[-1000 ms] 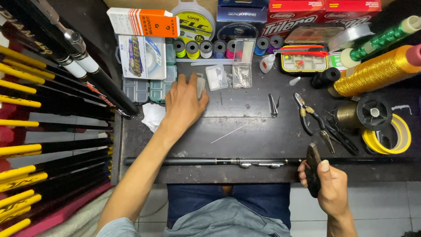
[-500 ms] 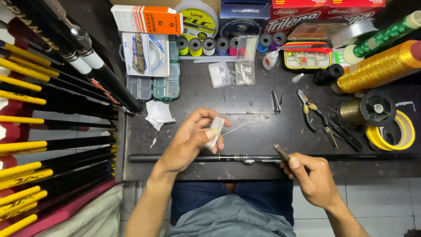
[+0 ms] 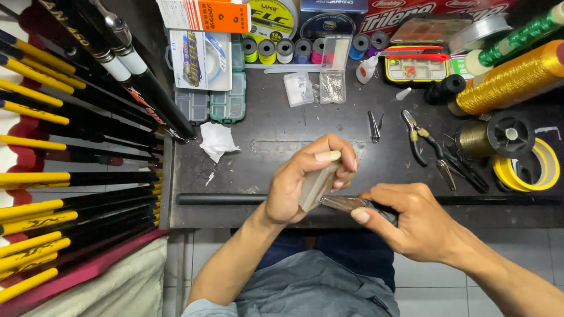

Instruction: Selecting and preparing small metal guides to be attached to a fishing rod using pliers at a workbench.

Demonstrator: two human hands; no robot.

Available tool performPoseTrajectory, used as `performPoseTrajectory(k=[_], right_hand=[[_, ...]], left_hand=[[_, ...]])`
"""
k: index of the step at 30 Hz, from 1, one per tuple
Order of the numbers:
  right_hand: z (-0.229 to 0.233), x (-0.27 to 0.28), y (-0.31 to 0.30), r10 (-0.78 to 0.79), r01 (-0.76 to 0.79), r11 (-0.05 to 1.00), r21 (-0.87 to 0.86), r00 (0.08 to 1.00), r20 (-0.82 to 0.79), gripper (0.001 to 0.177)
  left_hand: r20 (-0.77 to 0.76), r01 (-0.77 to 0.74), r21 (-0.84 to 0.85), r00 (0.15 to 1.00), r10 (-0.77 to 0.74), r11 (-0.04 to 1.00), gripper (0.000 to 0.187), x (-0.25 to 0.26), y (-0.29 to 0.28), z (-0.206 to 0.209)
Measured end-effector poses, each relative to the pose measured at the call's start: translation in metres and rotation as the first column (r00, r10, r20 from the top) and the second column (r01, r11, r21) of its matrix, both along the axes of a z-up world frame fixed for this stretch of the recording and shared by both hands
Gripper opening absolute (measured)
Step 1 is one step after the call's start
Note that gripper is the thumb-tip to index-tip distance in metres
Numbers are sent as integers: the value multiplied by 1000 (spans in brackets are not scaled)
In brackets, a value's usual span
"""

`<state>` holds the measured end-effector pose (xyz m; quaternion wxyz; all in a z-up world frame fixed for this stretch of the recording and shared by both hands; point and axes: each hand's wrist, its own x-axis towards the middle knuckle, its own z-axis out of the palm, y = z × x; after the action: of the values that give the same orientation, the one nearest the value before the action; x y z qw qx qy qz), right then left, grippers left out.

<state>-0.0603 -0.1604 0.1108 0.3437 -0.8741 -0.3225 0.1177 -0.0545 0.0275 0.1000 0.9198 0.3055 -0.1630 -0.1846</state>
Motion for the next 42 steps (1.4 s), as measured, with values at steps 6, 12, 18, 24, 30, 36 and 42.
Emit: performPoseTrajectory(k=[6,12,18,24,30,36,42], right_hand=[[10,2,-1,25,-25,1000,10,1000,5,26],[6,-5,1,-148,157,976,-152,987,68,31],[-26,1,6,-225,210,953,-219,973,-43,36],[-24,4,8,-294,249,930,-271,946,-139,33],[-28,6,-1,-422,385,892,-237,897,-130,36],[-33,8,-2,-460,453,886,-93,885,-69,45],[-18,13,12,-396,392,906,161,918,-9,53]], left_hand=[[69,-77,26,995,75,997,19,-5,-4,13],[588,-636,626,765,263,451,18,-1,-13,16],[853,-847,520,521,21,-114,10,9,-23,-45],[761,-735,638,648,42,-231,14,18,9,-75],[697,-622,611,716,-41,-490,16,27,40,-93],[707,-632,576,703,-71,-519,20,31,44,-102],[818,-747,566,562,122,-348,19,25,40,-68]])
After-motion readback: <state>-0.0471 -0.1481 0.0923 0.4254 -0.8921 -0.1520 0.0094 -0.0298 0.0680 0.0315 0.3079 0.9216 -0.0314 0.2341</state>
